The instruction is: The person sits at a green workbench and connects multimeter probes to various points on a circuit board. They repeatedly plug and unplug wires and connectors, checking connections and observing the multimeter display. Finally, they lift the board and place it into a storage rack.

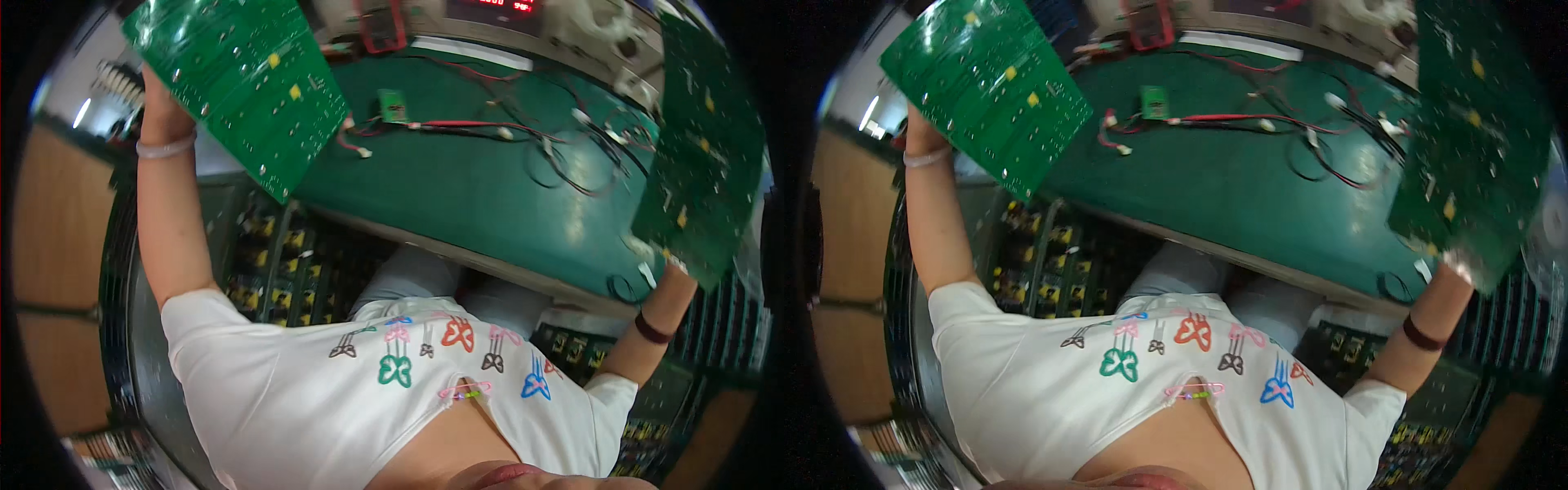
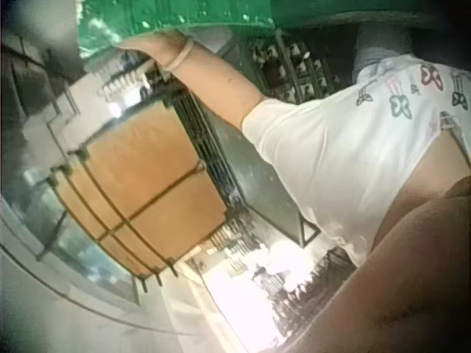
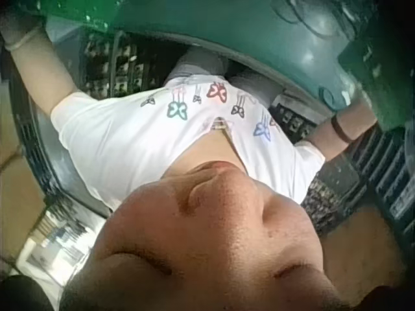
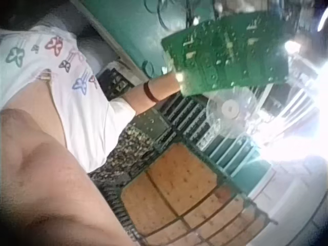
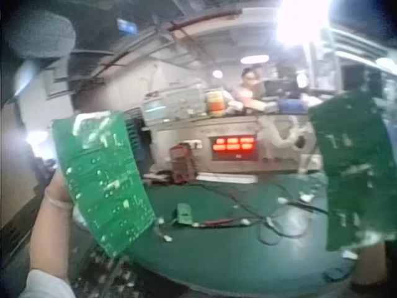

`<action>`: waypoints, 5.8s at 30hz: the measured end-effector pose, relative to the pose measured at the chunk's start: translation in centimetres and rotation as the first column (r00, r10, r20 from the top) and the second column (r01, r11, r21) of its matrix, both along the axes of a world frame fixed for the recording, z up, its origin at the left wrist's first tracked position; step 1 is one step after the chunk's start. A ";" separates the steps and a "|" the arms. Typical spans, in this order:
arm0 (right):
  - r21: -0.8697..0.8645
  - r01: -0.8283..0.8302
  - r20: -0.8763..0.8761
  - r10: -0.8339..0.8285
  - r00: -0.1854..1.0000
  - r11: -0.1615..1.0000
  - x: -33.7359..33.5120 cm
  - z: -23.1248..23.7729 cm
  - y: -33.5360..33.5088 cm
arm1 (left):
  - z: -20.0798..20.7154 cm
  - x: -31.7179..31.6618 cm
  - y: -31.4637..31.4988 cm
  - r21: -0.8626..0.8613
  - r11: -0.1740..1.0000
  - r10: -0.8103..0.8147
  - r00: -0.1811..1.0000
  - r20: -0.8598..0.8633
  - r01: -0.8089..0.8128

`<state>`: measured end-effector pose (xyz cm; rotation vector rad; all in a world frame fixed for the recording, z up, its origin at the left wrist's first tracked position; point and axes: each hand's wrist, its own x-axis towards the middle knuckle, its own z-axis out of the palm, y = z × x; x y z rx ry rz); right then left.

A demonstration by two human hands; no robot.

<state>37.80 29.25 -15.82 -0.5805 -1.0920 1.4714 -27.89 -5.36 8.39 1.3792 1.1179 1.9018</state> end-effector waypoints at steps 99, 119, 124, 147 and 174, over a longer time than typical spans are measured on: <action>-0.208 -0.533 -0.028 0.540 0.841 0.820 -27.2 -3.8 -16.2 | -13.3 -24.2 -31.3 -0.108 -0.006 0.167 0.106 -0.980 -0.994; 0.021 -0.265 0.284 0.249 0.926 0.964 -28.9 2.7 -23.6 | -3.2 7.3 -3.6 0.007 0.965 0.057 0.184 -0.981 -0.262; 0.012 -0.248 0.274 0.235 0.933 0.969 -27.1 2.8 -24.5 | -3.8 12.4 -0.8 0.027 0.999 0.030 0.140 -0.990 -0.027; 0.474 -0.135 0.867 -0.433 0.248 0.870 -30.5 -2.2 -27.5 | -15.1 16.7 3.0 -0.398 0.906 -0.423 0.227 -0.877 0.147; 0.227 0.393 0.430 -0.454 0.780 0.891 -16.9 -7.8 -18.9 | -23.8 21.1 2.7 -0.310 0.938 -0.286 0.162 -0.945 -0.156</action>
